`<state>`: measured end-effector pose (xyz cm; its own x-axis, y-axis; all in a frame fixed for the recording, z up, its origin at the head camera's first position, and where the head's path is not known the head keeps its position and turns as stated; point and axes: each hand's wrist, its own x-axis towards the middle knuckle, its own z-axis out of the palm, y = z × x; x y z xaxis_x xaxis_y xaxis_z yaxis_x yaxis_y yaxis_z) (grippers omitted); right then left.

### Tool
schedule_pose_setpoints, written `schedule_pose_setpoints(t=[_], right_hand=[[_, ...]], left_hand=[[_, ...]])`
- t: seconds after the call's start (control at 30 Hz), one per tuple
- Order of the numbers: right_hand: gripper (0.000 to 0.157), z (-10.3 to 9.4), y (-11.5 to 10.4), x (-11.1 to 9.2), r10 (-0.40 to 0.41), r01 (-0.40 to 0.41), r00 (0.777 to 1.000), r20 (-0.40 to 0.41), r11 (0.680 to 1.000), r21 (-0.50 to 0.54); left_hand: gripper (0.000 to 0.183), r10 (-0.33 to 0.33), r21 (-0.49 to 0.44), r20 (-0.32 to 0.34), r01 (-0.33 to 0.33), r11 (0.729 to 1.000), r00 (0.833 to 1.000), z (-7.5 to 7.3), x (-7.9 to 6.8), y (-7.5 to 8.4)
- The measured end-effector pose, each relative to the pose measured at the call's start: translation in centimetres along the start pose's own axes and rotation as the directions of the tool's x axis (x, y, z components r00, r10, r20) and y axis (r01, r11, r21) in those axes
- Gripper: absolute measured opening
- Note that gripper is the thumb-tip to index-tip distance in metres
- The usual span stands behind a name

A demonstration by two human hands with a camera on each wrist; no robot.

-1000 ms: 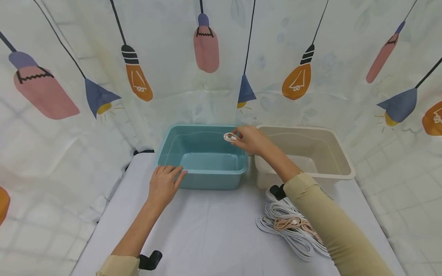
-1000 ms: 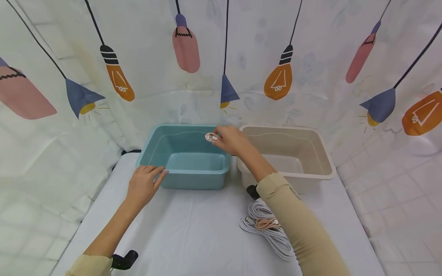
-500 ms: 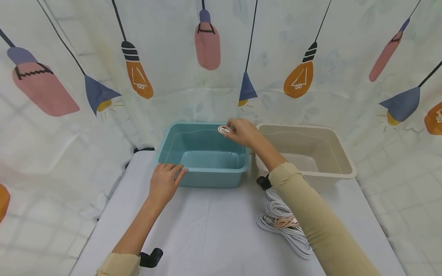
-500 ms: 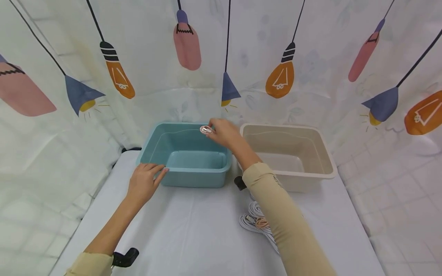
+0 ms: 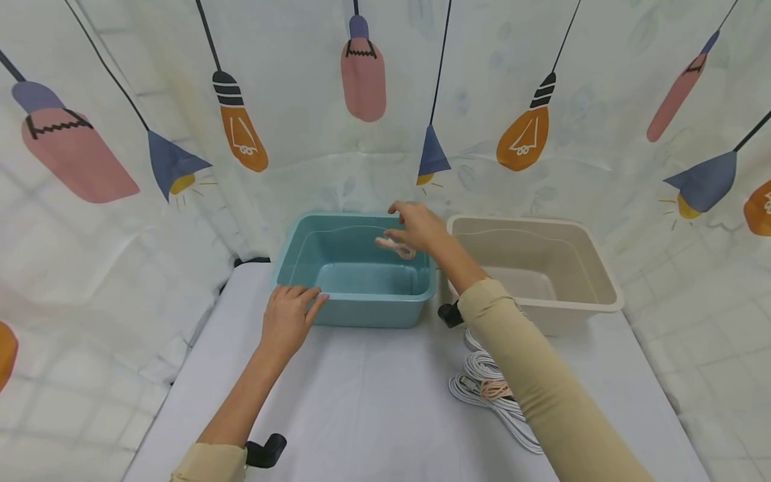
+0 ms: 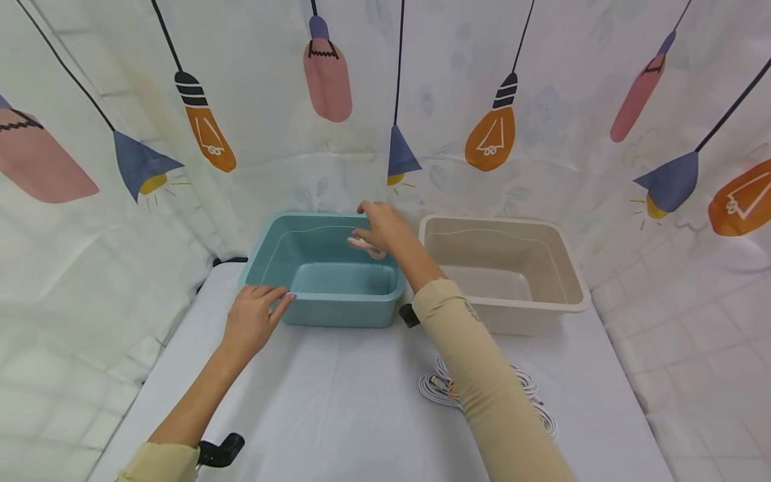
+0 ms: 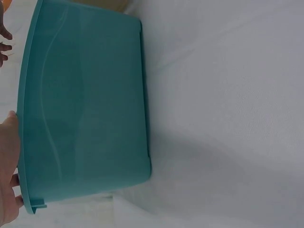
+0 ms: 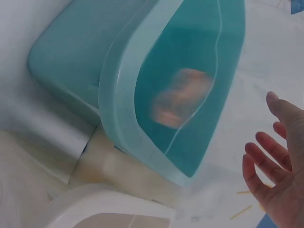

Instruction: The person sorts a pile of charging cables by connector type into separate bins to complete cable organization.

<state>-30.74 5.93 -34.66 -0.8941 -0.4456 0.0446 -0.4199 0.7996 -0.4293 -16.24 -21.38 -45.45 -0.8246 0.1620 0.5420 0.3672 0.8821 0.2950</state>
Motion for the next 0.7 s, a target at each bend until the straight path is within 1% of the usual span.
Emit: schedule_pose_setpoints(t=[0.17,0.33,0.57,0.7], right_hand=[[0.047,-0.3,0.0,-0.8,-0.021,0.021,0.999,-0.028,1.000,0.002],[0.045,-0.8,0.5,-2.0,-0.030,0.031,0.998,-0.054,0.999,0.022],[0.043,-1.4,1.6,-4.2,-0.091,0.096,0.992,-0.093,0.994,0.052],[0.042,-1.5,2.2,-5.5,-0.108,0.115,0.987,-0.118,0.991,0.061]], left_hand=[[0.025,0.005,-0.003,-0.010,-0.005,1.000,1.000,0.2,0.0,-0.1],[0.025,0.001,-0.007,-0.008,-0.001,1.000,1.000,0.1,0.0,0.0],[0.026,-0.002,-0.003,0.002,0.002,1.000,1.000,-0.1,0.0,0.1],[0.027,-0.008,-0.003,0.014,0.008,1.000,1.000,-0.2,-0.1,0.2]])
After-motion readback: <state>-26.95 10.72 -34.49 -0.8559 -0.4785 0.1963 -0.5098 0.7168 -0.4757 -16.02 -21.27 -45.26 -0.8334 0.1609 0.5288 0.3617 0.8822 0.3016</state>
